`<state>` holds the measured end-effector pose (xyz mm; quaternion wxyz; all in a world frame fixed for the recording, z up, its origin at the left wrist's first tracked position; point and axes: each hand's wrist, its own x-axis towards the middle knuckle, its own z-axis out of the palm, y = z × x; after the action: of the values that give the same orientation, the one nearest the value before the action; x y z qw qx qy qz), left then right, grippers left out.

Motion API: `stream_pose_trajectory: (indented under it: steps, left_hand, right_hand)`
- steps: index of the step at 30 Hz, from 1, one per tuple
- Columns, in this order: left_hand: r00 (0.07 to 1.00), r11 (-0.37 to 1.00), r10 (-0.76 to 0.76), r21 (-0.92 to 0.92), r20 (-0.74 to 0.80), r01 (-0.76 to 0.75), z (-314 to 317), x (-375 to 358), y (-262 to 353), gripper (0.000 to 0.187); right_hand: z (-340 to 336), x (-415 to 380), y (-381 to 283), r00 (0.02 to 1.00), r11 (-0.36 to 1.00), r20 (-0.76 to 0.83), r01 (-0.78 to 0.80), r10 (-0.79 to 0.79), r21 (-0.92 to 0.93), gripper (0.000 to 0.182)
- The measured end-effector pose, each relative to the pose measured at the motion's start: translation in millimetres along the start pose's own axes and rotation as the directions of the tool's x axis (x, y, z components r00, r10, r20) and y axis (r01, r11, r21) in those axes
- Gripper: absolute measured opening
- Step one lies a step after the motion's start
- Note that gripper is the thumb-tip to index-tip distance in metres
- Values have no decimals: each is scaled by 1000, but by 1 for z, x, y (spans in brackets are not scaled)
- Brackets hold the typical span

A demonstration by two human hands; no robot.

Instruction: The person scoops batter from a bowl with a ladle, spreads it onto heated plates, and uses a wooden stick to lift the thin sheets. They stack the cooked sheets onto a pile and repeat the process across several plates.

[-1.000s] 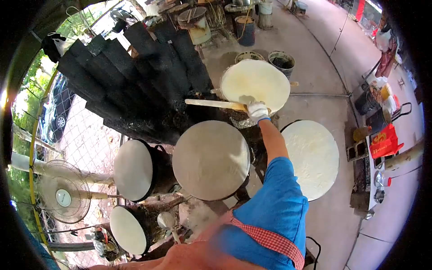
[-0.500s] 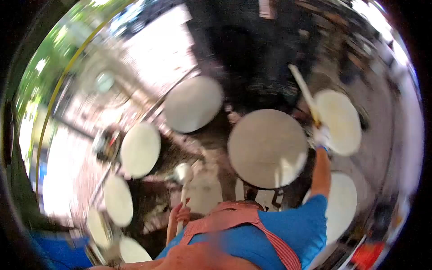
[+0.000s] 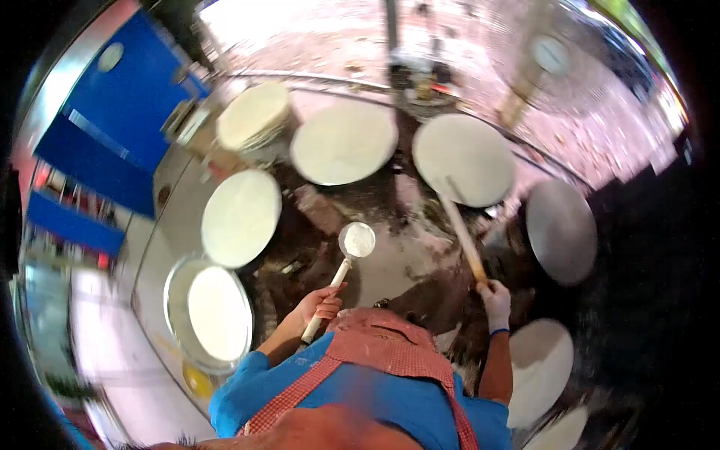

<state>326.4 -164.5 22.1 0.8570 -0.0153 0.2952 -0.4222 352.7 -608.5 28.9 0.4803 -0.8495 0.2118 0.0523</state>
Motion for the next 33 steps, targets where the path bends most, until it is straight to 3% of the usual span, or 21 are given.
stream_pose_trajectory:
  steps: [2,4,5,6,8,11,12,16,18,20,21,22,24,26,28,30,32,33]
  left_hand:
    - [984,985,165,39,69,-168,-28,-22,-5,26]
    - [926,928,370,-12,-81,-372,-25,-46,-28,25]
    - [888,887,457,-42,-53,-459,-36,-55,-40,25]
    - [842,842,528,-62,-111,-536,-41,-58,-47,24]
    - [829,772,558,-342,-40,-536,-60,-77,-66,22]
    - [708,606,706,-543,31,-581,-87,-113,-88,22]
    - [653,538,757,-569,2,-622,-96,-127,-94,25]
    - [317,321,943,-532,102,-783,-127,-178,-103,33]
    - [148,123,986,-278,-70,-952,-145,-214,-96,43]
    - [51,48,998,-96,-29,-994,-179,-252,-74,47]
    - [57,60,998,-107,34,-992,-208,-267,-59,50]
    - [57,52,991,-44,-121,-998,-223,-282,-45,51]
    - [136,118,974,-109,-179,-987,-286,-302,-7,32]
    - [193,214,849,-14,-492,-977,-358,-311,40,16]
    - [258,387,681,38,-686,-921,-426,-303,68,14]
    - [320,577,541,67,-778,-814,-473,-297,83,36]
    - [245,650,608,296,-755,-700,-423,-309,67,36]
    - [205,657,659,421,-724,-625,-400,-314,66,36]
  right_hand:
    - [48,40,16,930,961,247,272,-274,44,31]
    - [91,51,-17,840,953,458,297,-290,58,32]
    - [106,42,-60,830,971,535,228,-157,-69,34]
    - [137,75,-37,767,883,571,445,-292,-147,35]
    - [180,77,-68,663,833,694,528,-281,-167,38]
    - [251,67,-103,503,774,771,633,-390,-21,42]
    - [270,54,-130,462,729,815,681,-350,-73,44]
    - [340,-14,-220,290,493,857,868,-427,-48,43]
    - [397,-35,-239,183,396,868,918,-462,18,45]
    - [442,-78,-272,121,269,896,963,-427,-2,45]
    - [465,-100,-286,121,204,916,978,-383,-44,43]
    - [484,-124,-296,127,129,937,988,-325,-89,40]
    - [524,-175,-306,65,-23,964,997,-257,-73,30]
    - [588,-194,-268,3,-289,978,955,-208,-64,26]
    - [607,-219,-252,-247,-377,949,912,-198,159,20]
    - [585,-256,-300,-169,-305,979,944,-117,127,25]
    - [586,-239,-286,-66,-132,990,990,-124,49,30]
    - [592,-222,-253,8,-181,985,983,-173,-40,35]
